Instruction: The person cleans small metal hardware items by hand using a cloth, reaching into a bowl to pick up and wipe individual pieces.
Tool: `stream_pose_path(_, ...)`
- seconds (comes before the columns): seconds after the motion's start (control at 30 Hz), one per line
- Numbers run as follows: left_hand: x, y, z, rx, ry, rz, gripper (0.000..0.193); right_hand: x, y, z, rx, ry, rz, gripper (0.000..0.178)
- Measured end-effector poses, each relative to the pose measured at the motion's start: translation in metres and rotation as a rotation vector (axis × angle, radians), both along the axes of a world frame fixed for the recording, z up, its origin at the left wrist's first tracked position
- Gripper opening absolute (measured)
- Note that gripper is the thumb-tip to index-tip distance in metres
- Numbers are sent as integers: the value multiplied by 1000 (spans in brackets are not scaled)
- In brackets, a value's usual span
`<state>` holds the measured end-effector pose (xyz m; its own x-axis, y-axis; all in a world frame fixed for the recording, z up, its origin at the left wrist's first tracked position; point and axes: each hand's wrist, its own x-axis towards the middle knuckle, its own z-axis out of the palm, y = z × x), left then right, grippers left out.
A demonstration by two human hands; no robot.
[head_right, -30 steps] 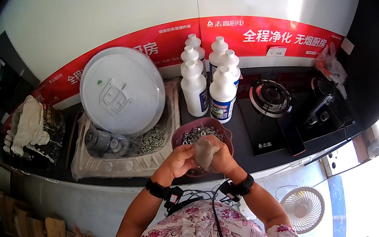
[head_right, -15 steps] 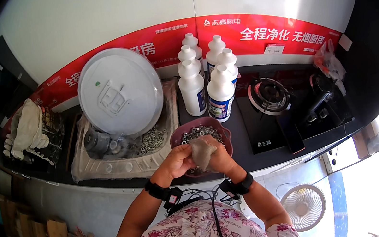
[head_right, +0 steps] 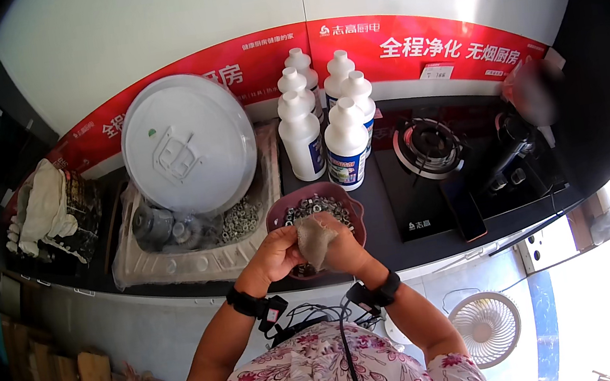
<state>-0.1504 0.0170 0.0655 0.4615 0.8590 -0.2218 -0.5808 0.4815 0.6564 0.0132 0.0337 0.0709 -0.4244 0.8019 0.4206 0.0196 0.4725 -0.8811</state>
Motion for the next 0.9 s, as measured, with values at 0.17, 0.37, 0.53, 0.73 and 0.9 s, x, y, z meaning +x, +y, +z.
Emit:
stream_pose_path(0.17, 8, -2, 10, 16, 76, 12, 19, 2, -2, -7, -198, 89, 16, 30)
stream_pose_path(0.37, 12, -4, 8, -22, 215, 173, 17, 3, -2, -8, -221, 122, -20, 21)
stream_pose_path(0.53, 3, -3, 0, 19, 160, 142, 13, 2, -3, 0, -428, 273, 78, 22)
stream_pose_path(0.73, 1, -3, -4, 68, 133, 116, 12, -2, 1, -9, -287, 170, 116, 25)
stream_pose_path(0.9, 15, -7, 13, -7, 211, 182, 15, 3, 0, -3, -338, 214, 105, 25)
